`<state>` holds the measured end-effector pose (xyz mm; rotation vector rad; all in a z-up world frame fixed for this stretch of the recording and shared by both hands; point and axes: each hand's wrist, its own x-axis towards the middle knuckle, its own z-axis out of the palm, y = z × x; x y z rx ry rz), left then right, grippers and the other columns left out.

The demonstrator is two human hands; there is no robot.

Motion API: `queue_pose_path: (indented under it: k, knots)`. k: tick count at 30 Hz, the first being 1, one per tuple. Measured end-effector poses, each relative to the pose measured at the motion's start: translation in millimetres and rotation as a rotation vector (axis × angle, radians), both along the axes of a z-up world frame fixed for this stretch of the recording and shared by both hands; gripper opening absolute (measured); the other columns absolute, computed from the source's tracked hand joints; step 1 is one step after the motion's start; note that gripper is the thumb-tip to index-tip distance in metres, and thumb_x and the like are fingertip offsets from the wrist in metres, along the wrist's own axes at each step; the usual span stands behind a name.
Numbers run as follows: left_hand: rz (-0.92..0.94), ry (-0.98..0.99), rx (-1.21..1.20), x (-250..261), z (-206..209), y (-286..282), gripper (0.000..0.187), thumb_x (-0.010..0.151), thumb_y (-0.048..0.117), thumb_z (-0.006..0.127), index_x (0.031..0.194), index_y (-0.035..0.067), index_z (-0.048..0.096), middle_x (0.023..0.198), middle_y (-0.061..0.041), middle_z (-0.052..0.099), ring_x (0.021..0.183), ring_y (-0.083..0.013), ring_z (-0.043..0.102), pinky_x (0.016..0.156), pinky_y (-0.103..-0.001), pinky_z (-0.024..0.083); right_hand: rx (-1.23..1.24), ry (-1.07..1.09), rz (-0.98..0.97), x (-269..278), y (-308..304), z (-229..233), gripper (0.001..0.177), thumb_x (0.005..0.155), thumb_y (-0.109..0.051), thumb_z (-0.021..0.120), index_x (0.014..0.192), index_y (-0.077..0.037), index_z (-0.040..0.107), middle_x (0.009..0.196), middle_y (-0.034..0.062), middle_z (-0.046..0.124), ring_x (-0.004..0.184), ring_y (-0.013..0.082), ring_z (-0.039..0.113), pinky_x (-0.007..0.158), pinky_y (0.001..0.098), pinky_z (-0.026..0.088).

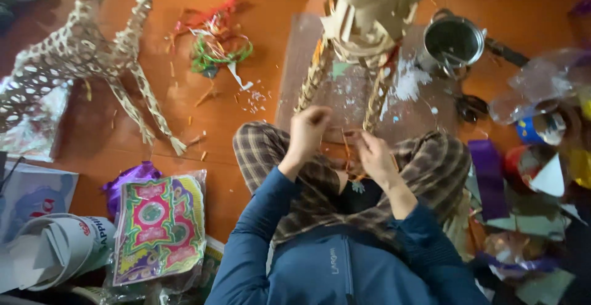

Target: Weave and tie bamboo strips to construct an animal-shaped figure.

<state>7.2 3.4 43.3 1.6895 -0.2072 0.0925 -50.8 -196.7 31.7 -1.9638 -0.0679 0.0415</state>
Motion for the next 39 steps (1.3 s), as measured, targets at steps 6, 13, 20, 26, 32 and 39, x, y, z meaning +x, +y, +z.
queue_pose_path:
  k: [6, 13, 20, 26, 32, 39]
  knots:
    - [0.114, -0.268, 0.236, 119.2, -33.7, 44.7, 0.069, 0.086, 0.006, 0.081, 0.152, 0.013, 0.063, 0.141, -0.022, 0.068, 0.134, -0.0433, 0.065, 0.113, -0.054, 0.053, -0.372, 0.064, 0.035, 38.7, -24.8, 19.4, 0.031, 0.113, -0.033, 0.058, 0.137, -0.026, 0.075, 0.111, 0.0165, 0.082, 0.116, 0.0419, 0.073, 0.098, 0.0579, 0.058]
    - [-0.303, -0.005, 0.039, 123.2, -16.2, 15.5, 0.077, 0.086, 0.009, 0.091, 0.154, 0.022, 0.058, 0.125, -0.019, 0.077, 0.115, -0.0348, 0.077, 0.101, -0.049, 0.062, -0.712, 0.031, 0.117, 114.3, -84.7, -32.9, 0.035, 0.107, -0.011, 0.061, 0.138, -0.002, 0.072, 0.106, 0.0228, 0.079, 0.083, 0.0317, 0.062, 0.067, 0.0432, 0.052]
    - [0.012, -0.371, 0.423, 84.9, -11.8, -78.2, 0.060, 0.082, 0.015, 0.086, 0.137, 0.016, 0.065, 0.101, -0.020, 0.076, 0.096, -0.0475, 0.077, 0.080, -0.060, 0.061, -0.096, -0.035, -0.152, 108.1, -94.9, -53.0, 0.011, 0.113, -0.028, 0.069, 0.112, -0.025, 0.079, 0.073, 0.0060, 0.073, 0.069, 0.0215, 0.074, 0.065, 0.0360, 0.060]
    - [0.126, -0.414, 0.467, 94.8, -30.8, -94.8, 0.048, 0.093, 0.036, 0.084, 0.136, 0.020, 0.070, 0.095, -0.014, 0.078, 0.086, -0.0397, 0.080, 0.071, -0.051, 0.064, -0.205, 0.328, -0.177, 85.2, -41.5, -30.3, 0.078, 0.093, -0.049, 0.081, 0.158, -0.020, 0.050, 0.104, 0.0257, 0.079, 0.092, 0.0417, 0.080, 0.081, 0.0559, 0.066]
    - [-0.058, -0.438, 0.364, 97.9, 3.5, -86.4, 0.058, 0.094, 0.030, 0.086, 0.144, 0.012, 0.063, 0.106, -0.022, 0.077, 0.096, -0.0459, 0.079, 0.073, -0.058, 0.064, -0.420, 0.099, -0.324, 86.2, -11.9, -30.3, 0.065, 0.107, -0.062, 0.065, 0.146, -0.012, 0.050, 0.105, 0.0340, 0.077, 0.101, 0.0552, 0.076, 0.084, 0.0690, 0.061]
    - [0.145, -0.438, 0.154, 93.6, 16.7, -82.7, 0.046, 0.105, 0.020, 0.082, 0.147, 0.014, 0.066, 0.114, -0.012, 0.076, 0.097, -0.0266, 0.082, 0.075, -0.035, 0.070, -0.309, 0.010, -0.257, 85.6, -26.4, -39.4, 0.055, 0.109, -0.052, 0.068, 0.141, -0.010, 0.053, 0.104, 0.0343, 0.077, 0.099, 0.0547, 0.076, 0.079, 0.0669, 0.061]
